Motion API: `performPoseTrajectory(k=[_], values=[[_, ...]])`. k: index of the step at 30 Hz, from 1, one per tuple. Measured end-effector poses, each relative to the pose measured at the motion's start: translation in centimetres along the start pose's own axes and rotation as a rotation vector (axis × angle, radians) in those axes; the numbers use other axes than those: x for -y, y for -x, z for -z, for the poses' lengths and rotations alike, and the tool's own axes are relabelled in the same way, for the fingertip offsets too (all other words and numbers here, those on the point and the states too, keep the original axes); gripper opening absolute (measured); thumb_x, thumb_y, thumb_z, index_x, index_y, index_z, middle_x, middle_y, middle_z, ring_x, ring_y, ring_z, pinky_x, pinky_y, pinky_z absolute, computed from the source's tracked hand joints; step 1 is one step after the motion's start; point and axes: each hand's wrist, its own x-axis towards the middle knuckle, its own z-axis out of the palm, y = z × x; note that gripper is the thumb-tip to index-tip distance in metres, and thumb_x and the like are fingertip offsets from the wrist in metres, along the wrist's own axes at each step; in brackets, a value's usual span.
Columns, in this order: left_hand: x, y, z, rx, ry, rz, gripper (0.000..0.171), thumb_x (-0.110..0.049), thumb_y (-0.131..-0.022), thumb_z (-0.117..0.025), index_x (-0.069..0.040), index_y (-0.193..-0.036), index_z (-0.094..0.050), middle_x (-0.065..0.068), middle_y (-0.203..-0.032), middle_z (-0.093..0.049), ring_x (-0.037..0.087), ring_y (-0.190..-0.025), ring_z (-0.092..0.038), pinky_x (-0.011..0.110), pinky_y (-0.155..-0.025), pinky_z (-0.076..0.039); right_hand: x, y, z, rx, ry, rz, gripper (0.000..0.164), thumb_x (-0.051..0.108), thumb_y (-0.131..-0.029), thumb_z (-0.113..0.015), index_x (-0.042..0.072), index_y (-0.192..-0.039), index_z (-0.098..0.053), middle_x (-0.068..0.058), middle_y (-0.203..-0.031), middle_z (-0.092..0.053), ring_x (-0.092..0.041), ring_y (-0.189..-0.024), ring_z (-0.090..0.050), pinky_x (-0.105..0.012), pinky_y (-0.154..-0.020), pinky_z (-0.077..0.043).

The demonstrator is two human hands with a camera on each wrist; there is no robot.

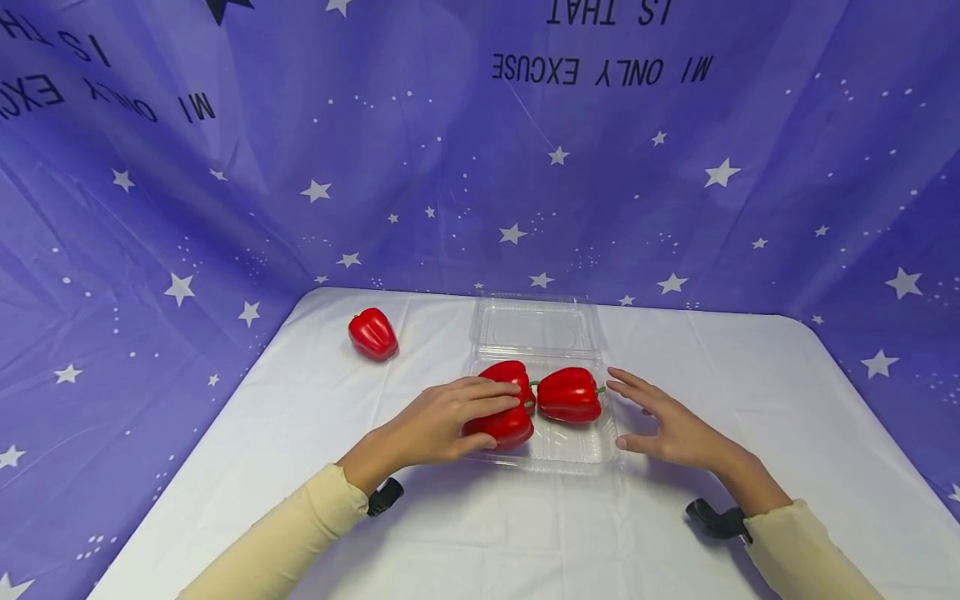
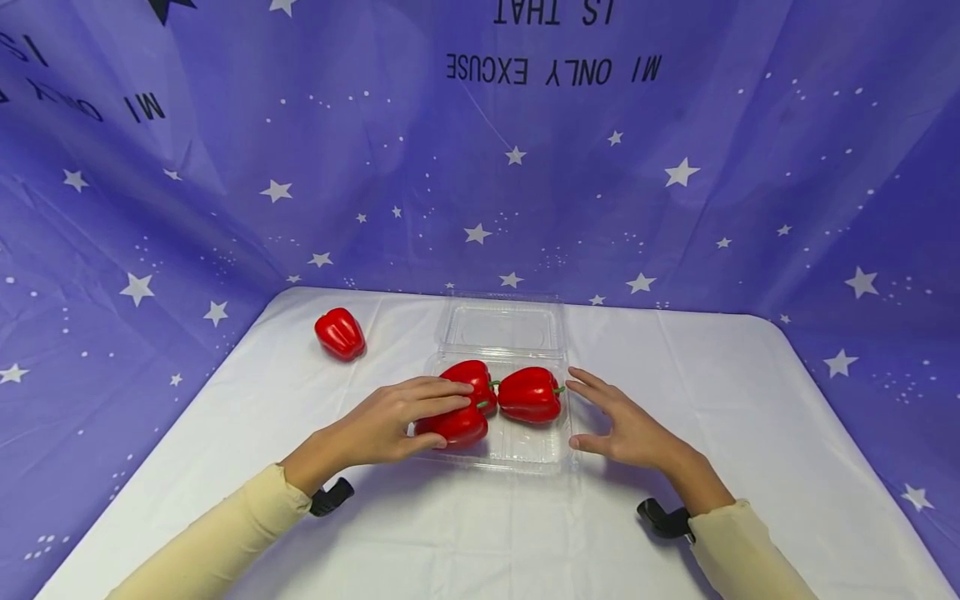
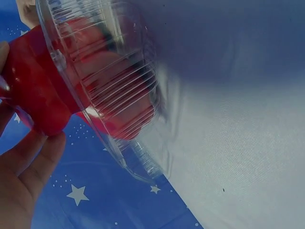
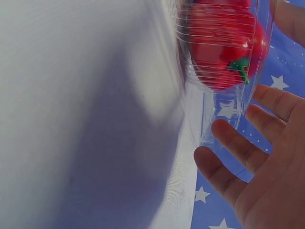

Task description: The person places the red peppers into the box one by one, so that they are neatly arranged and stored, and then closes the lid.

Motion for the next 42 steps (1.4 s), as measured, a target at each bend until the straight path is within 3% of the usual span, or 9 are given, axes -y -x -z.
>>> performPoseTrajectory(k=[15,25,35,42], values=[[-0.16,-0.07,-0.15,0.079,0.043,0.029,0.054,-0.029,-0.087,-0.074,-0.022,-0.139,-0.059,-0.006,-0.147,-0.056,0.015,-0.135,-0.053,0.038,-0.11,-0.049,-0.06,-0.07,0.0,0.0,-0.007,0.0,0.078,0.033,-0.084,-0.077,0.005,-0.149,-0.043,-0.017,-0.161,-0.031,-0.049,-0.143,-0.032,-0.071,-0.096,-0.047],[-0.01,0.03,-0.21,0.131,0.074,0.021,0.057,-0.024,-0.088,-0.073,-0.021,-0.142,-0.056,-0.007,-0.149,-0.054,0.016,-0.139,-0.05,0.04,-0.112,-0.047,0.01,-0.05,0.01,-0.005,0.001,0.001,0.078,0.029,-0.083,-0.078,0.005,-0.148,-0.043,-0.017,-0.16,-0.033,-0.049,-0.144,-0.032,-0.074,-0.105,-0.036],[0.01,0.14,-0.74,0.137,0.04,-0.002,0.058,-0.023,-0.088,-0.072,-0.023,-0.143,-0.055,-0.009,-0.147,-0.055,0.017,-0.138,-0.05,0.038,-0.114,-0.045,-0.21,-0.07,-0.09,0.008,-0.023,-0.006,0.078,0.031,-0.084,-0.077,0.005,-0.149,-0.043,-0.017,-0.161,-0.031,-0.049,-0.143,-0.032,-0.07,-0.094,-0.048],[0.04,0.16,-1.03,0.149,0.031,-0.001,0.058,-0.023,-0.088,-0.073,-0.023,-0.143,-0.055,-0.008,-0.147,-0.055,0.02,-0.138,-0.051,0.038,-0.114,-0.044,-0.37,-0.07,-0.12,0.007,-0.021,-0.004,0.078,0.033,-0.085,-0.077,0.005,-0.149,-0.042,-0.017,-0.161,-0.031,-0.048,-0.143,-0.033,-0.069,-0.094,-0.049]])
